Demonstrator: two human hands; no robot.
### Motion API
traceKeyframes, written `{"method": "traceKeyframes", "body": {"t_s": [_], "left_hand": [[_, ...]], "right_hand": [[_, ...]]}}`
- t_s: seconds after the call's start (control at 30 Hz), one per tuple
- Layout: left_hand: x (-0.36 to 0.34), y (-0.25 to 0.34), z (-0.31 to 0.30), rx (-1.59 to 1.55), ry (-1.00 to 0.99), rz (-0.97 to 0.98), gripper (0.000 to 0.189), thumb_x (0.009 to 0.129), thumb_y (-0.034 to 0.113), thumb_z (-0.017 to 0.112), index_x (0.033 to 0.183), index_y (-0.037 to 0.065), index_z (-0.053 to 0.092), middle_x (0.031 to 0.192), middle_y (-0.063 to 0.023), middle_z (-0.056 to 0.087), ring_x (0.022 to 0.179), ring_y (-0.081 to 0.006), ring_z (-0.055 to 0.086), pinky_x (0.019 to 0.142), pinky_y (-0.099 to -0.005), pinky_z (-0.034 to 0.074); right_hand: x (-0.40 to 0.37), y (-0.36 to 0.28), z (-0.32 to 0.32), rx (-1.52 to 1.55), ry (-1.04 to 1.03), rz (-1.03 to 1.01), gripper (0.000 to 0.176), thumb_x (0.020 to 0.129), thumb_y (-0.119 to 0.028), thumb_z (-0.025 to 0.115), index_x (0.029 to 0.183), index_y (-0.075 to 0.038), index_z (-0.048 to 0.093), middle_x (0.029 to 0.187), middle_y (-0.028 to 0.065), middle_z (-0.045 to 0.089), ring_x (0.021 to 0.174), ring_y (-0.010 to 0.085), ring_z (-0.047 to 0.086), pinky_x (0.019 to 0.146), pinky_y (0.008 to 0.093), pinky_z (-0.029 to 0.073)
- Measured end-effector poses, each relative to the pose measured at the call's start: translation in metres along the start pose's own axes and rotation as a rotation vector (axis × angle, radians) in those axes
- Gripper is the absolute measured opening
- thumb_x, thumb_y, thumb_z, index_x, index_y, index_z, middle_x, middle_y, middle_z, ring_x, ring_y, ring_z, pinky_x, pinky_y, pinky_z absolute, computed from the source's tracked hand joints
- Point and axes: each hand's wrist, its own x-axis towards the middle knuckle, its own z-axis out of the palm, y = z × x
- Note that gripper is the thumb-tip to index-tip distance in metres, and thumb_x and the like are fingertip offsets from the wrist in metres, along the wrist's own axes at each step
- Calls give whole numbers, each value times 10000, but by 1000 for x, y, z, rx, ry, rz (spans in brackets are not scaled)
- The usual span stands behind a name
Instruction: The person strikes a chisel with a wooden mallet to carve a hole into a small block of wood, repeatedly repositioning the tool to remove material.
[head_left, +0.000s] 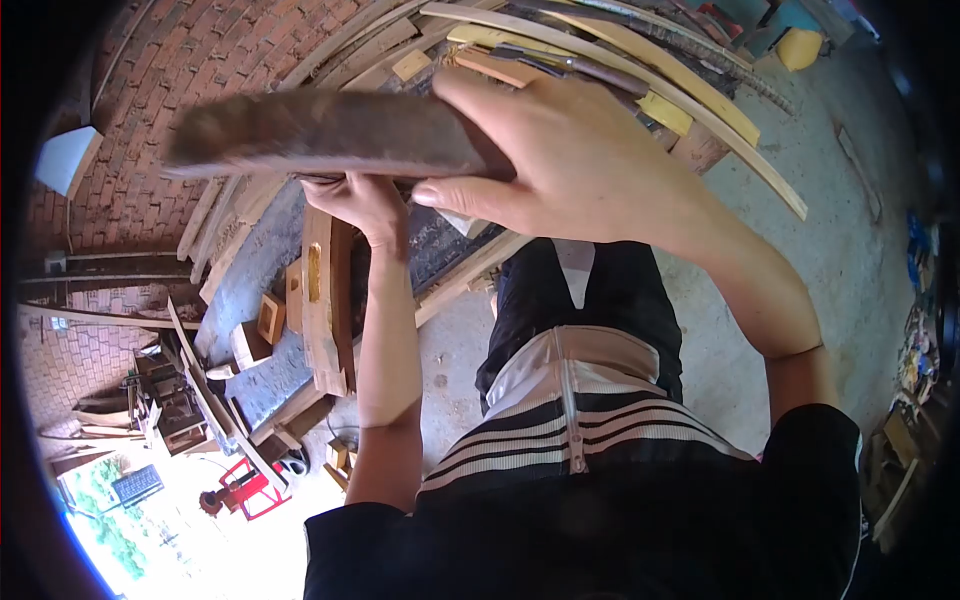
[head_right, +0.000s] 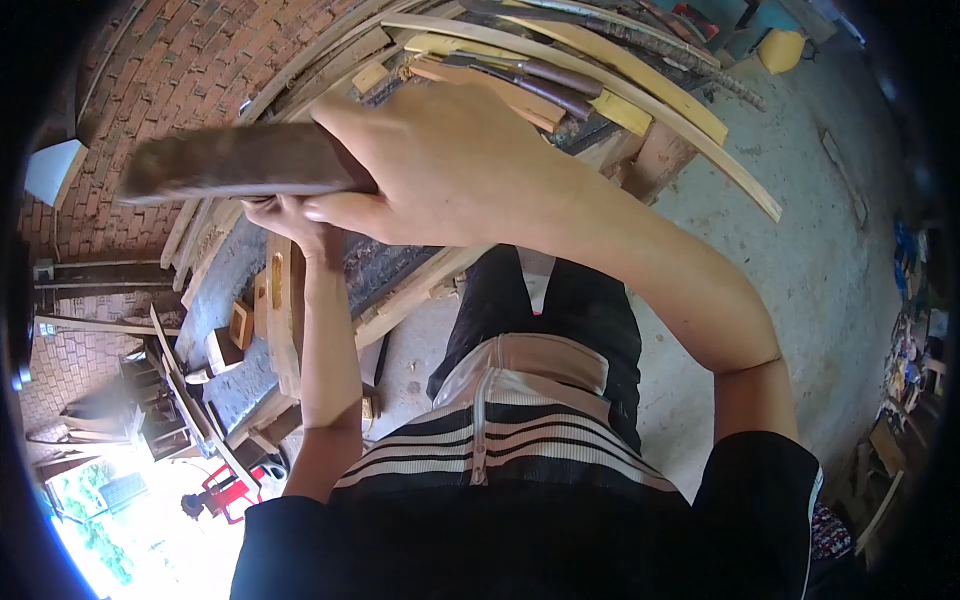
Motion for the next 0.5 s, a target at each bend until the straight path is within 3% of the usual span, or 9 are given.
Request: {"method": "traceKeyframes", "body": {"t_s": [0.07, 0.13, 0.17, 0.2, 0.23, 0.33, 0.4, 0.47, 0.5], "left_hand": [[-5, 8, -3, -118, 49, -120, 121, 853, 55, 658, 935, -33, 658, 817, -43, 696, 742, -119, 635, 731, -278, 511], [-5, 15, -5, -184, 53, -194, 167, 845, 44, 651, 985, -44, 636, 838, -39, 682, 792, -114, 627, 791, -271, 499], [-13, 18, 0, -292, 141, -327, 237, 847, 67, 683, 1042, -50, 618, 900, -52, 680, 820, -120, 627, 833, -270, 487], [-18, 15, -4, 49, 3, 36, 281, 852, 108, 722, 1054, -54, 614, 953, -74, 678, 830, -134, 634, 829, -284, 494], [-16, 10, -7, 47, -5, 67, 283, 860, 108, 725, 1059, -56, 607, 979, -84, 675, 838, -137, 635, 816, -283, 499], [-12, 16, -2, -108, 65, 5, 225, 886, 62, 703, 1045, -54, 592, 943, -75, 675, 845, -135, 634, 759, -271, 516], [-17, 25, -7, -15, 140, -12, 139, 915, 39, 668, 952, -23, 549, 855, -70, 648, 777, -119, 627, 678, -259, 517], [-26, 35, -13, -61, 87, -250, 194, 922, 45, 661, 854, 16, 481, 770, -69, 600, 713, -104, 603, 610, -272, 501], [-30, 48, -7, -34, 90, -264, 220, 956, 102, 619, 877, 42, 424, 724, -71, 561, 637, -94, 546, 547, -274, 460]], "right_hand": [[10, -13, -12, 193, 160, -59, 436, 863, -431, 697, 1007, -34, 587, 613, 131, 640, 549, 315, 664, 531, 413, 538], [12, -16, -7, 234, 202, -78, 438, 868, -428, 690, 1006, -26, 584, 645, 135, 656, 568, 330, 670, 549, 425, 541], [9, -14, 2, 162, 151, -46, 436, 869, -432, 688, 998, -29, 584, 648, 145, 658, 583, 339, 674, 559, 434, 541], [8, -11, 8, 87, 103, -16, 434, 870, -435, 685, 991, -31, 585, 651, 155, 659, 599, 349, 679, 569, 444, 541], [6, -6, 7, 70, -95, 27, 451, 872, -439, 683, 1025, -30, 569, 664, 174, 661, 627, 367, 684, 588, 465, 542], [-5, -1, 10, 93, -136, 86, 470, 873, -449, 680, 1035, -26, 555, 675, 189, 663, 635, 378, 683, 593, 480, 540], [-15, 1, 12, 163, -168, 139, 511, 875, -476, 678, 1049, -11, 557, 690, 201, 664, 645, 392, 680, 600, 477, 534], [-31, 10, 23, 268, -50, 250, 553, 882, -505, 670, 1079, 0, 557, 695, 205, 660, 662, 399, 681, 615, 470, 526], [-38, 12, 24, 368, -57, 318, 598, 886, -526, 663, 1122, 13, 554, 707, 220, 657, 693, 408, 685, 637, 464, 520]]}}
